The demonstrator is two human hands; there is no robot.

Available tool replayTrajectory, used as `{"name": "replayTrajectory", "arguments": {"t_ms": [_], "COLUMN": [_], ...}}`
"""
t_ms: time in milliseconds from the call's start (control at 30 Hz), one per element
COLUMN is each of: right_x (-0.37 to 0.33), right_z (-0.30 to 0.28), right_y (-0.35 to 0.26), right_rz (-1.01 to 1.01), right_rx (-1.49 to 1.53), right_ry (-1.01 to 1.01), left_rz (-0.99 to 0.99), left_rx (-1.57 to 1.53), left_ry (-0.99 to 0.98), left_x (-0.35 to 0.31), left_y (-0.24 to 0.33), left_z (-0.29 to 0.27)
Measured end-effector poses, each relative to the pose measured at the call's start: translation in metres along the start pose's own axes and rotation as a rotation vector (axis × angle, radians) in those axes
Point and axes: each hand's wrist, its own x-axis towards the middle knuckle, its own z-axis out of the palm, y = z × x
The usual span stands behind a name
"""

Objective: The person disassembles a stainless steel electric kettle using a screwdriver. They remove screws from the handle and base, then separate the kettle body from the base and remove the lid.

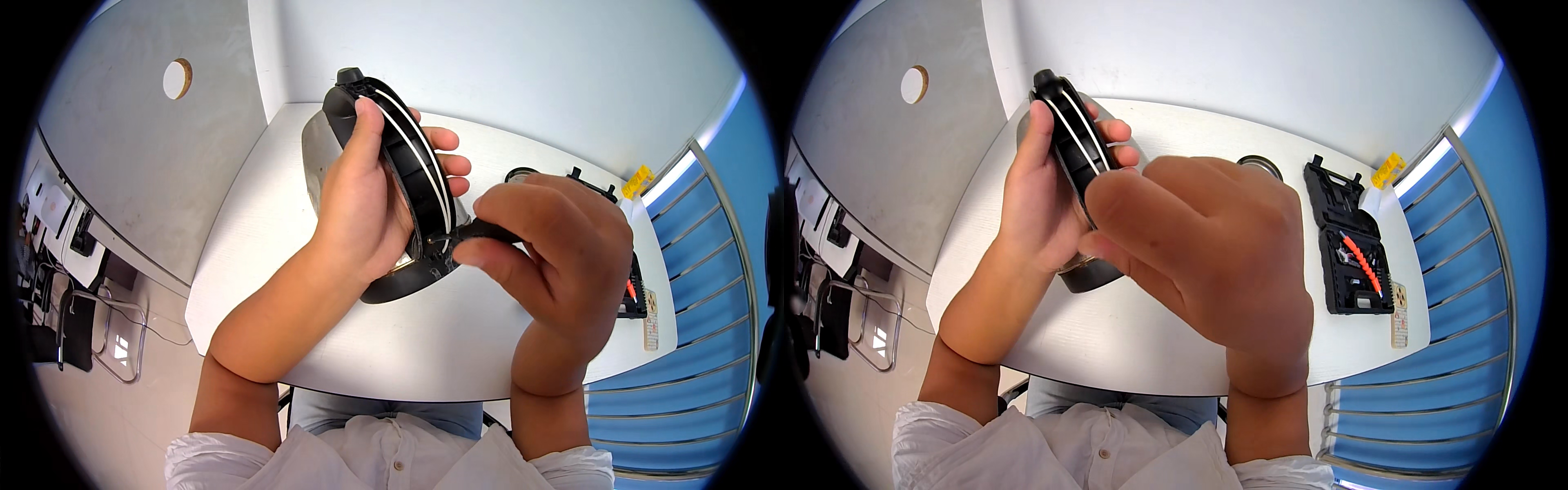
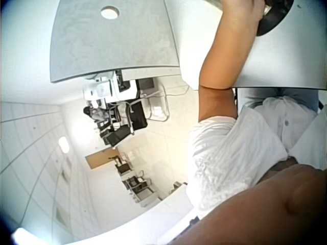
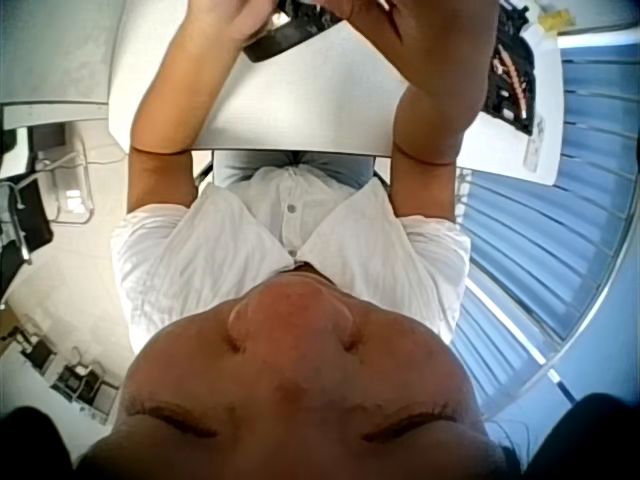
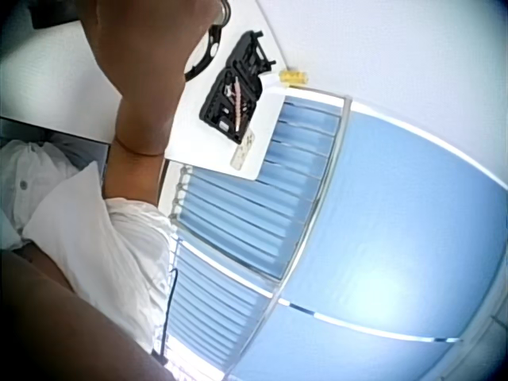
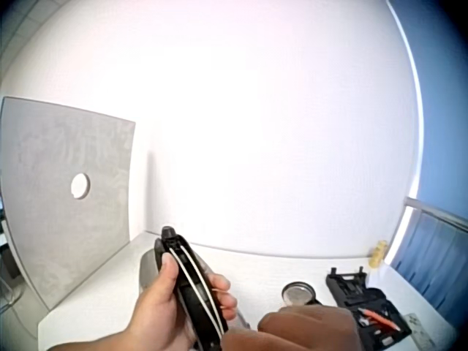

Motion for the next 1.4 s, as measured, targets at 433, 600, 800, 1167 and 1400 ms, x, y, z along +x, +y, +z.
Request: {"name": "replayTrajectory", "arguments": {"t_ms": [433,600,800,1167,1400], "right_x": [0.001,-0.001,-0.002,0.005,0.001], "right_z": [0.006,0.005,0.002,0.012,0.003], "right_y": [-0.006,-0.008,-0.007,0.005,0.004], "right_rz": [-0.013,-0.036,0.03,0.118,-0.006], "right_rx": [0.022,0.022,0.001,0.141,0.054], "right_ry": [0.139,0.09,0.102,0.171,0.005], "left_rz": [0.02,0.01,0.012,0.001,-0.002], "left_rx": [-0.008,-0.023,0.021,-0.002,-0.015], "left_ry": [0.028,0.006,0.029,-0.003,0.006], "left_x": [0.001,0.001,0.0,-0.002,-0.002], "left_y": [0.002,0.001,0.003,0.0,0.0], "left_z": [-0.001,-0.002,0.0,0.001,-0.001]}}
